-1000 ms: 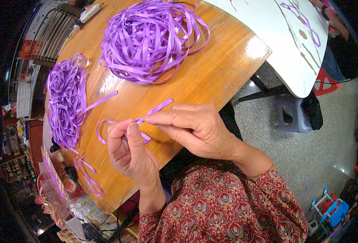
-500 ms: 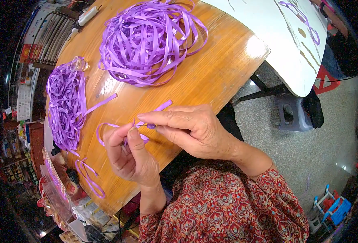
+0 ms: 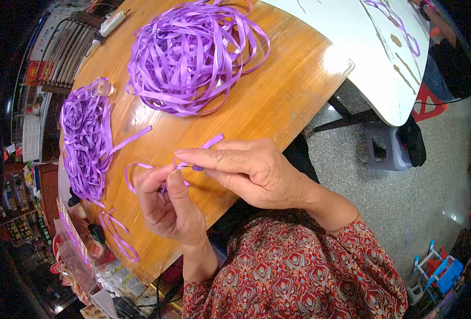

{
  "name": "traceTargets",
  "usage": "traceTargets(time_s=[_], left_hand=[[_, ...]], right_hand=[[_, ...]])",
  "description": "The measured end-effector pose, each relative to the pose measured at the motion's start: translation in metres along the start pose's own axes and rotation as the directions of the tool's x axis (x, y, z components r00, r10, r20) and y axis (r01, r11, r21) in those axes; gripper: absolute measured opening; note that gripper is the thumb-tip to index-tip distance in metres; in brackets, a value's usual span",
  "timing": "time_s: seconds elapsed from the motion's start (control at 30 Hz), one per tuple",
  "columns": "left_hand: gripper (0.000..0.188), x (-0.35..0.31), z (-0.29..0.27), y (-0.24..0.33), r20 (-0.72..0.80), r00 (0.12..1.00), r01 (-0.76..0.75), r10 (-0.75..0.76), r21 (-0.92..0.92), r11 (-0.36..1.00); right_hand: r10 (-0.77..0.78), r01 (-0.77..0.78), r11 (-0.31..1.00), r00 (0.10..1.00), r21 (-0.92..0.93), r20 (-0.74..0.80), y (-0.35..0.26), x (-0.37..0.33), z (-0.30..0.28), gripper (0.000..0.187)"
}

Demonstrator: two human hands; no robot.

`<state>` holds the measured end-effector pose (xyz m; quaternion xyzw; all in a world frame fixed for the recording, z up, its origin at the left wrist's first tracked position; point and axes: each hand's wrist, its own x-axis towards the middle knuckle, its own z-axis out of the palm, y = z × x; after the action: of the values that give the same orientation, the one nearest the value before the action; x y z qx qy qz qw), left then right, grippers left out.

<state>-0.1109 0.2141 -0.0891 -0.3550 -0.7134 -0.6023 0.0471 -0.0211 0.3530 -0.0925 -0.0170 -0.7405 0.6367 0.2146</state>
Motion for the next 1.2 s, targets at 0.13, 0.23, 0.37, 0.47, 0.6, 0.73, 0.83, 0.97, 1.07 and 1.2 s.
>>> traceTargets(time_s=[0.13, 0.23, 0.37, 0.47, 0.6, 0.73, 0.83, 0.97, 1.07, 1.2], left_hand=[[0.012, 0.0022, -0.0015, -0.0005, 0.024, 1.0, -0.02, 0.02, 0.01, 1.0], [0.011, 0.0025, -0.0021, 0.0007, 0.032, 0.999, 0.002, -0.003, 0.019, 1.0], [0.01, 0.002, -0.0025, 0.0006, 0.04, 0.999, -0.003, 0.001, 0.047, 0.999], [0.009, 0.0015, -0.0026, 0.0011, 0.049, 0.999, 0.002, -0.005, 0.055, 0.998], [0.008, 0.0007, -0.0026, 0.0014, 0.039, 0.999, 0.021, -0.021, 0.002, 1.0], [0.007, 0.0012, -0.0026, 0.0008, 0.038, 0.998, 0.056, -0.054, -0.046, 0.997], [0.007, 0.0014, -0.0019, 0.001, 0.042, 0.998, 0.041, -0.039, -0.046, 0.998], [0.007, 0.0004, -0.0032, -0.0002, 0.036, 0.998, 0.058, -0.056, -0.05, 0.997], [0.008, 0.0004, -0.0026, 0.0002, 0.017, 0.997, 0.079, -0.078, -0.067, 0.995], [0.008, -0.0003, -0.0026, -0.0022, 0.013, 0.997, 0.083, -0.083, -0.081, 0.993]], right_hand=[[-0.021, 0.022, 0.999, 0.999, -0.033, 0.026, 0.0003, -0.0003, -0.0009, 0.041], [-0.089, 0.086, 0.993, 0.995, -0.075, -0.033, 0.0028, -0.0006, 0.0034, 0.038], [-0.101, 0.097, 0.993, 0.993, -0.071, -0.062, 0.0042, -0.0019, 0.0054, 0.04], [-0.104, 0.101, 0.993, 0.993, -0.054, -0.063, 0.0042, -0.0018, 0.0053, 0.04], [-0.099, 0.098, 0.995, 0.992, -0.017, -0.077, 0.0042, -0.0019, 0.0047, 0.04], [-0.078, 0.08, 0.996, 0.993, 0.028, -0.087, 0.0052, -0.0028, 0.0039, 0.039], [-0.074, 0.077, 0.996, 0.994, 0.044, -0.076, 0.0045, -0.0017, 0.0014, 0.036], [-0.086, 0.089, 0.995, 0.993, 0.038, -0.079, 0.0059, -0.0008, 0.0025, 0.034], [-0.08, 0.083, 0.996, 0.994, 0.034, -0.078, 0.0047, 0.0003, 0.0028, 0.034], [-0.075, 0.078, 0.997, 0.993, 0.031, -0.087, 0.0063, 0.0002, 0.0049, 0.034]])
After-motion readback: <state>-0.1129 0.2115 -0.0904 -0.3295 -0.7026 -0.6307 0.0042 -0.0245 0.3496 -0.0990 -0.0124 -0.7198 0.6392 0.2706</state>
